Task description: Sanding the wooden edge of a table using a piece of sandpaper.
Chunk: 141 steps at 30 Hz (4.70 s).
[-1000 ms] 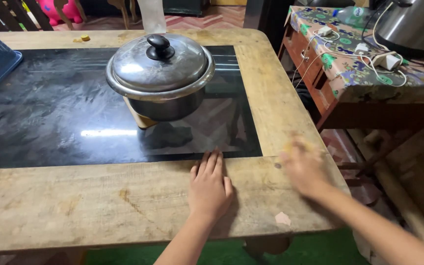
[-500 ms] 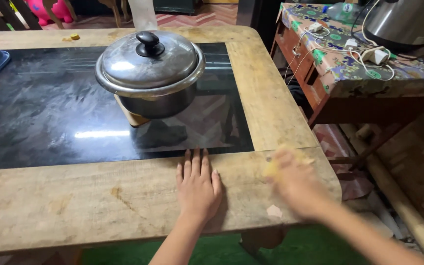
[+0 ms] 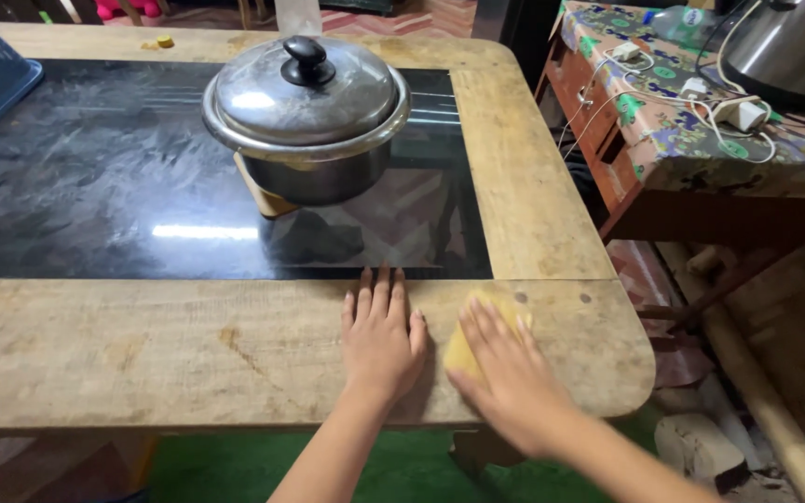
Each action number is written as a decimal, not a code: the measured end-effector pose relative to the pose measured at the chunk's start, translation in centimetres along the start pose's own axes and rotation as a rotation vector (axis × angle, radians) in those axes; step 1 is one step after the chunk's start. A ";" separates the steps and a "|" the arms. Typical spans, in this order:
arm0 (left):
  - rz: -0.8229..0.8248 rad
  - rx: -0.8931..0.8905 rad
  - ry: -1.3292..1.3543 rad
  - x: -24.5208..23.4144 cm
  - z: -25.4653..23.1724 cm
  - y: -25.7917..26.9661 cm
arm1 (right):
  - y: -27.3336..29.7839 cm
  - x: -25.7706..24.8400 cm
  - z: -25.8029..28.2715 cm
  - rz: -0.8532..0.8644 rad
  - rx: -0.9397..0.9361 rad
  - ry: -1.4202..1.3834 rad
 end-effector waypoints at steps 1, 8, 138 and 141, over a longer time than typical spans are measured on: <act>0.009 0.000 0.003 0.0 0.0 0.0 | 0.8 -1.4 0.4 0.038 -0.006 -0.074; 0.041 -0.049 0.022 -1.4 -0.5 -0.2 | 7.0 1.6 -13.9 0.444 0.490 -0.211; 0.219 0.379 -0.152 -16.3 22.5 5.8 | -12.5 5.9 25.2 0.204 -0.158 -0.186; 0.342 0.259 -0.225 -17.8 24.5 5.4 | -14.1 4.8 27.3 -0.004 -0.161 -0.301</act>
Point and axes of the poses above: each hand's wrist, its own y-axis away from the middle knuckle, its own x-axis out of the palm, z = x × y, the point moved 1 cm from there along -y, towards the middle knuckle, and after that the axes turned 6 degrees about -y, right-handed, at the moved point
